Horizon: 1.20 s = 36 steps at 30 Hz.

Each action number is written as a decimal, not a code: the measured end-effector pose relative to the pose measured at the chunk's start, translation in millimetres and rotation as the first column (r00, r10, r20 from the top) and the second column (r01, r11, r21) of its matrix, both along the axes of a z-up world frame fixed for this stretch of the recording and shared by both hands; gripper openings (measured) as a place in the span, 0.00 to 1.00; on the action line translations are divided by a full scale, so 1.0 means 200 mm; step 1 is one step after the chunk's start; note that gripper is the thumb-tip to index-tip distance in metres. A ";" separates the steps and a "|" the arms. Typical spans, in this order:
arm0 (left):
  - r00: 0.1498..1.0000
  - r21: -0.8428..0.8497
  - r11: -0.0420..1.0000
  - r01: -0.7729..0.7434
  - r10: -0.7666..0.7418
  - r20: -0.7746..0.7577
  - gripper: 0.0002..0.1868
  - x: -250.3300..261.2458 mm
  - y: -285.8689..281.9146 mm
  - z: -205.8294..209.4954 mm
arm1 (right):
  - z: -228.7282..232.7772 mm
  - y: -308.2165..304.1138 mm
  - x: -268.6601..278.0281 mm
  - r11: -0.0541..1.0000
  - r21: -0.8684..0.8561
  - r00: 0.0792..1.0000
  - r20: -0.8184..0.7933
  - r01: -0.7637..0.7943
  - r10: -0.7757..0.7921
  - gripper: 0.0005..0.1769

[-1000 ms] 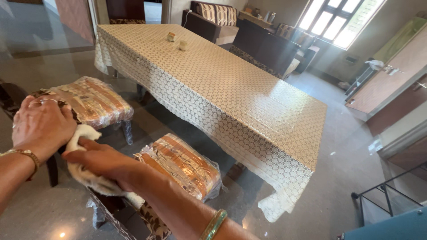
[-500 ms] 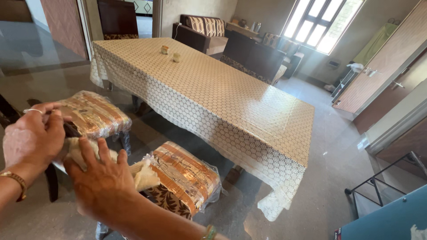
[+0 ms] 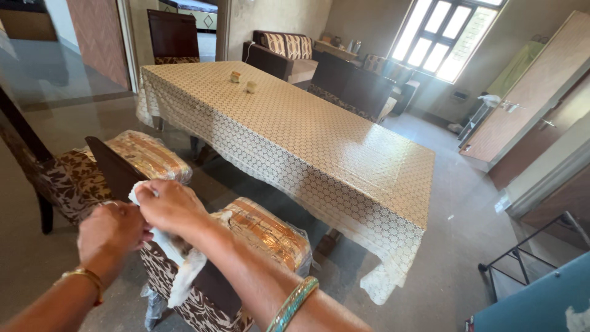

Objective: The person wipes the backrests of dining chairs with a white cloth. The person moves from one chair to the next, cleaning the wooden surfaces around a dining table.

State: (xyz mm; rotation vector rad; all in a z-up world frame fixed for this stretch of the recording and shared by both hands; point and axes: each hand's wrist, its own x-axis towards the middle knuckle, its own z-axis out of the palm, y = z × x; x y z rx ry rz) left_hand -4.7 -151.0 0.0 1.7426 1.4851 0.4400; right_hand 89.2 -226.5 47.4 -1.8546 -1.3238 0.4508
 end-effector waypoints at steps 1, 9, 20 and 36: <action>0.999 -0.054 0.998 -0.014 0.017 0.045 0.28 0.01 -0.04 0.01 | 0.05 -0.02 -0.01 0.992 -0.121 0.990 -0.129 0.034 -0.050 0.25; 0.775 -0.593 0.804 0.040 0.349 0.527 0.23 0.16 -0.26 0.16 | 0.12 -0.02 -0.06 0.982 -0.150 0.991 -0.049 0.116 -0.125 0.36; 0.364 -0.606 0.663 0.440 0.486 0.795 0.37 0.34 0.03 -0.24 | 0.07 -0.08 -0.05 0.971 -0.081 0.931 0.311 0.224 -0.189 0.37; 0.861 0.191 0.970 -0.148 0.031 0.508 0.45 0.36 0.18 -0.08 | -0.03 0.06 0.12 0.994 -0.068 0.987 -0.145 -0.086 0.076 0.42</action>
